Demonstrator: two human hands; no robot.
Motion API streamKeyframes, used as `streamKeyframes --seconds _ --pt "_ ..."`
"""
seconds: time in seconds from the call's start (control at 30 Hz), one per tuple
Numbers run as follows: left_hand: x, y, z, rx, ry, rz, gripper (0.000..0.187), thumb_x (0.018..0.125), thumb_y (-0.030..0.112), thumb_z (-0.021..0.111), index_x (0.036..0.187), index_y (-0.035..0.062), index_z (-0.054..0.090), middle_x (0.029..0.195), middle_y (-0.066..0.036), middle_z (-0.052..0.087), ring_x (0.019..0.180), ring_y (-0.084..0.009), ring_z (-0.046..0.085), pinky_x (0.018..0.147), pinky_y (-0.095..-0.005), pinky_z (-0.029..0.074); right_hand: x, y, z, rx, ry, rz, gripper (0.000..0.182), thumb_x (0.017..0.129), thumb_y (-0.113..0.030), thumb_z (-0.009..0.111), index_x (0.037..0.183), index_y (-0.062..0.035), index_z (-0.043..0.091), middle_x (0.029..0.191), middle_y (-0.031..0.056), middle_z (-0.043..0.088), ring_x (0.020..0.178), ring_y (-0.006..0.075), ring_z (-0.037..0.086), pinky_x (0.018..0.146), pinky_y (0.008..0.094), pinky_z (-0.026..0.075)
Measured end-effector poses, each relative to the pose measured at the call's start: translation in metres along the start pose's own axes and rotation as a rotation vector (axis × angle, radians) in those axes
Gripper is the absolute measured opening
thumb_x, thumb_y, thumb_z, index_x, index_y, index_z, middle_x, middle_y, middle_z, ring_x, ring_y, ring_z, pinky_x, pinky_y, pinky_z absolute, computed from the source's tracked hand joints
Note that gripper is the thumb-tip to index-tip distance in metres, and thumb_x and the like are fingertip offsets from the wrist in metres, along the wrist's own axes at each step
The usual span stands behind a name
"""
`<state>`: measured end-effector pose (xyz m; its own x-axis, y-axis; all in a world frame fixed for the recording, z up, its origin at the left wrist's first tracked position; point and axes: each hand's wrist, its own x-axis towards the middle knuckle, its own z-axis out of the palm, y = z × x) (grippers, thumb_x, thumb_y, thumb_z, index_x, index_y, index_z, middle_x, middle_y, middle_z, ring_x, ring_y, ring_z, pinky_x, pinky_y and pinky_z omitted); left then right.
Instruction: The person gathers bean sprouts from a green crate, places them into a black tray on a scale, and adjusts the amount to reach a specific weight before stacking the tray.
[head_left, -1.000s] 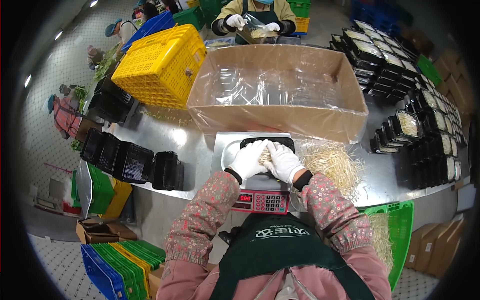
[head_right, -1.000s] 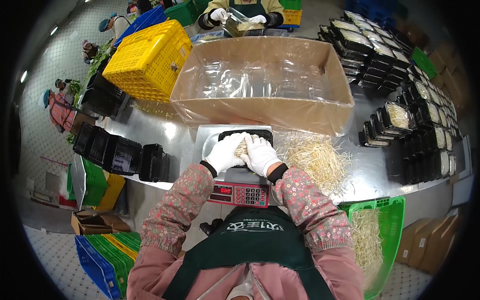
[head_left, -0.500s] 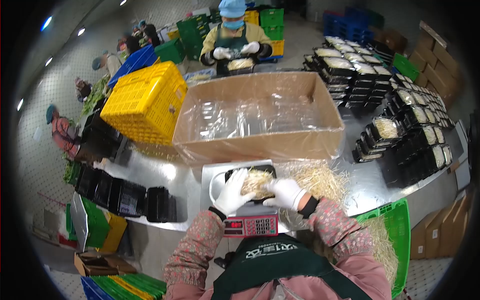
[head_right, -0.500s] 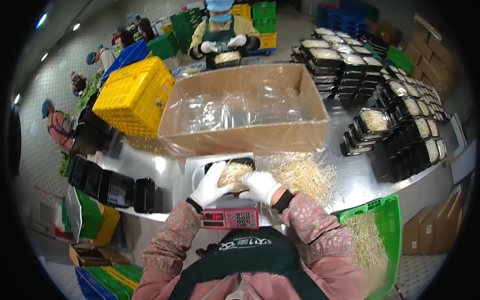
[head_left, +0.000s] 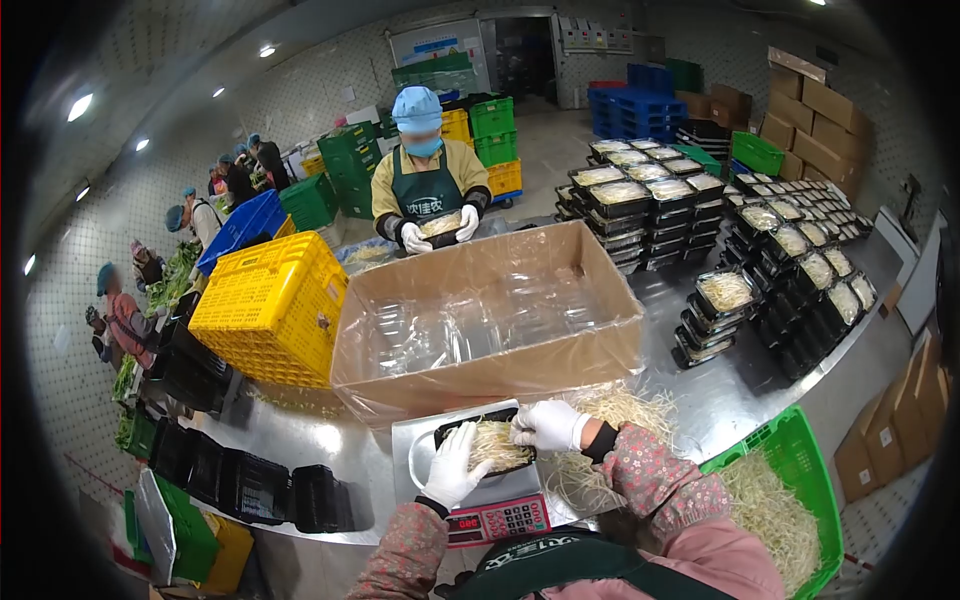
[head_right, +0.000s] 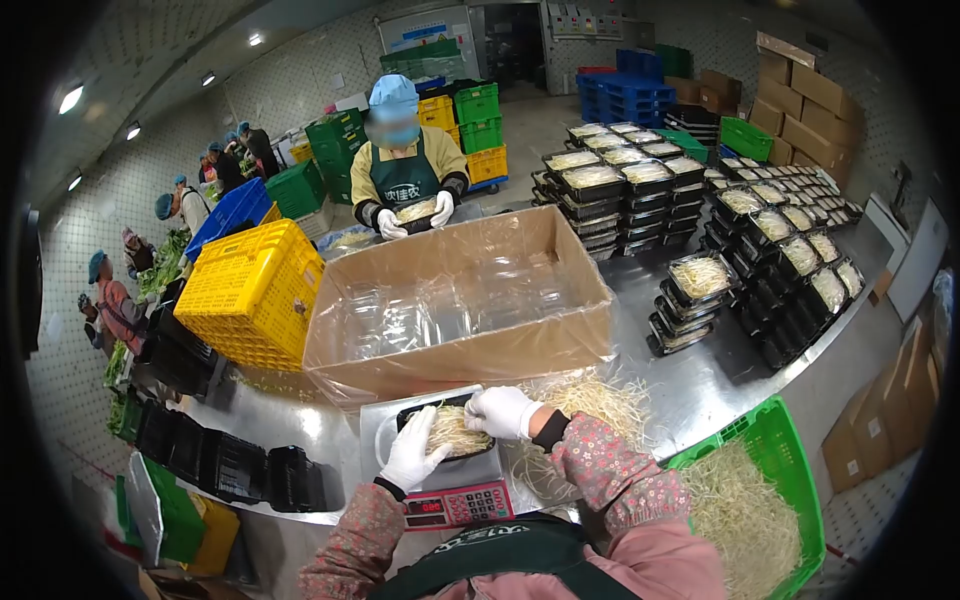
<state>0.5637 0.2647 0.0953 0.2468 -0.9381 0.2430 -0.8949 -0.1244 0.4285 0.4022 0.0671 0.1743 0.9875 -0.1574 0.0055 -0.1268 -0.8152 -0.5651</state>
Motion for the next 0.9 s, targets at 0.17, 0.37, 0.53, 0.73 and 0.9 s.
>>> streamKeyframes --seconds 0.17,0.37,0.53,0.73,0.9 --pt "0.000 -0.001 0.002 -0.176 0.062 -0.085 0.085 0.076 0.028 0.077 0.142 -0.0062 0.035 0.141 -0.027 0.043 0.132 -0.0397 0.041 0.111 -0.0440 0.033 0.002 0.001 -0.012 0.320 0.267 -0.097 0.019 0.088 -0.025 0.065 0.096 -0.0086 0.070 0.093 0.0133 0.068 0.087 0.0328 0.066 0.078 0.0413 0.051" --pt "-0.015 -0.003 -0.025 -0.480 0.242 -0.172 0.081 0.075 -0.002 0.064 0.147 -0.0063 0.027 0.147 -0.022 0.038 0.137 -0.0309 0.038 0.114 -0.0403 0.029 0.022 0.010 0.050 0.137 0.301 -0.054 0.017 0.087 -0.025 0.066 0.097 -0.0116 0.070 0.093 0.0100 0.067 0.094 0.0307 0.063 0.083 0.0418 0.050" --pt "-0.004 -0.001 -0.017 -0.133 0.323 -0.166 0.061 0.085 0.005 0.055 0.142 -0.0080 0.036 0.145 -0.026 0.040 0.137 -0.0376 0.035 0.115 -0.0444 0.027 0.021 0.013 0.062 0.145 0.365 -0.053 0.029 0.090 -0.030 0.061 0.109 -0.0083 0.066 0.107 0.0149 0.063 0.102 0.0340 0.058 0.090 0.0427 0.047" --pt "0.021 0.009 0.037 0.360 0.122 0.035 0.052 0.082 0.025 0.058 0.127 0.0000 0.052 0.127 -0.017 0.054 0.119 -0.0333 0.049 0.103 -0.0520 0.034 0.028 -0.006 0.089 0.136 0.162 0.154 0.074 0.096 -0.047 0.048 0.143 0.0072 0.032 0.127 0.0322 0.051 0.120 0.0448 0.049 0.104 0.0491 0.037" --pt "0.034 -0.003 0.034 0.220 -0.015 0.013 0.044 0.082 0.030 0.056 0.116 0.0021 0.055 0.110 -0.015 0.056 0.103 -0.0332 0.053 0.087 -0.0468 0.043 0.037 -0.002 0.119 0.064 0.160 0.239 0.083 0.096 -0.057 0.037 0.144 0.0096 0.027 0.136 0.0342 0.043 0.128 0.0492 0.041 0.110 0.0508 0.029"
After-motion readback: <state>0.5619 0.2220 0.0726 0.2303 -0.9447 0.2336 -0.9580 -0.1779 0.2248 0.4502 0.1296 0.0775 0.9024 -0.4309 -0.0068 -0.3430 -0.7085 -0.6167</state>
